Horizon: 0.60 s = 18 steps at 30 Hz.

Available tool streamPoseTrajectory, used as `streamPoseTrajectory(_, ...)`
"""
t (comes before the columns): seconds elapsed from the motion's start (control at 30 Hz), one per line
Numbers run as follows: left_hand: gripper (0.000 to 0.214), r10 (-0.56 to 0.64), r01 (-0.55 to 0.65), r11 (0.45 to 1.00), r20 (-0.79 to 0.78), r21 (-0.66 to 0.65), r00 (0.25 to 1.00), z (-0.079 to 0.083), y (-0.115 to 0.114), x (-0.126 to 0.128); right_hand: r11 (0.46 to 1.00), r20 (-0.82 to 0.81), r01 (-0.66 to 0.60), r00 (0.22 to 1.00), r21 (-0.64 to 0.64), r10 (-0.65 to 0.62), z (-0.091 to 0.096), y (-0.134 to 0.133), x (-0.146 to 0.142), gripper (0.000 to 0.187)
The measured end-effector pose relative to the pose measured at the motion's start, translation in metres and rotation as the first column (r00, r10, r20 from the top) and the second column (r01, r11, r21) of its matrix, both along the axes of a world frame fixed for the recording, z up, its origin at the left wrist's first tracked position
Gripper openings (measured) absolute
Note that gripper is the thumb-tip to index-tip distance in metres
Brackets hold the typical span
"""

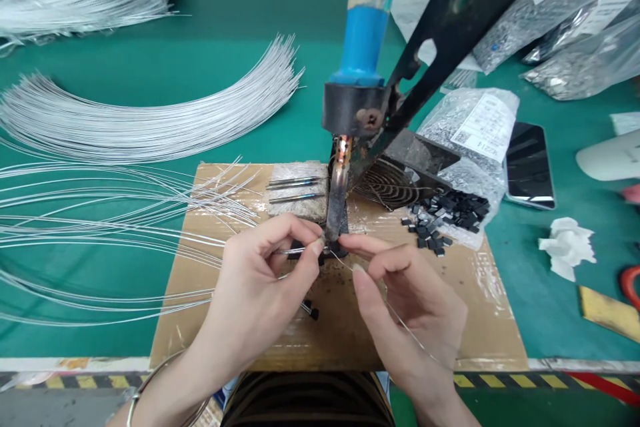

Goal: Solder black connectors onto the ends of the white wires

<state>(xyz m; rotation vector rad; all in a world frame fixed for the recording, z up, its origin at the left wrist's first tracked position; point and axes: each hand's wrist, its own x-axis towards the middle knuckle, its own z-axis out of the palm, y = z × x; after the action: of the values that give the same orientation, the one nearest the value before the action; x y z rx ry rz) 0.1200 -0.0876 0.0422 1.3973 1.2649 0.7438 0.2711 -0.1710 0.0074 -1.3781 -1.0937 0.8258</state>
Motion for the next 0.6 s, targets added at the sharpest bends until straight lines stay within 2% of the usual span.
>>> streamPoseTrajectory(0.6,0.012,0.007,-0.006,1.0,0.021,-0.028,1.0,-0.0031,-0.0022,-0.0008,0.998,0.05,0.006,0.999,0.06,-0.009,-0.006,-0.0037,-0.0052,0.022)
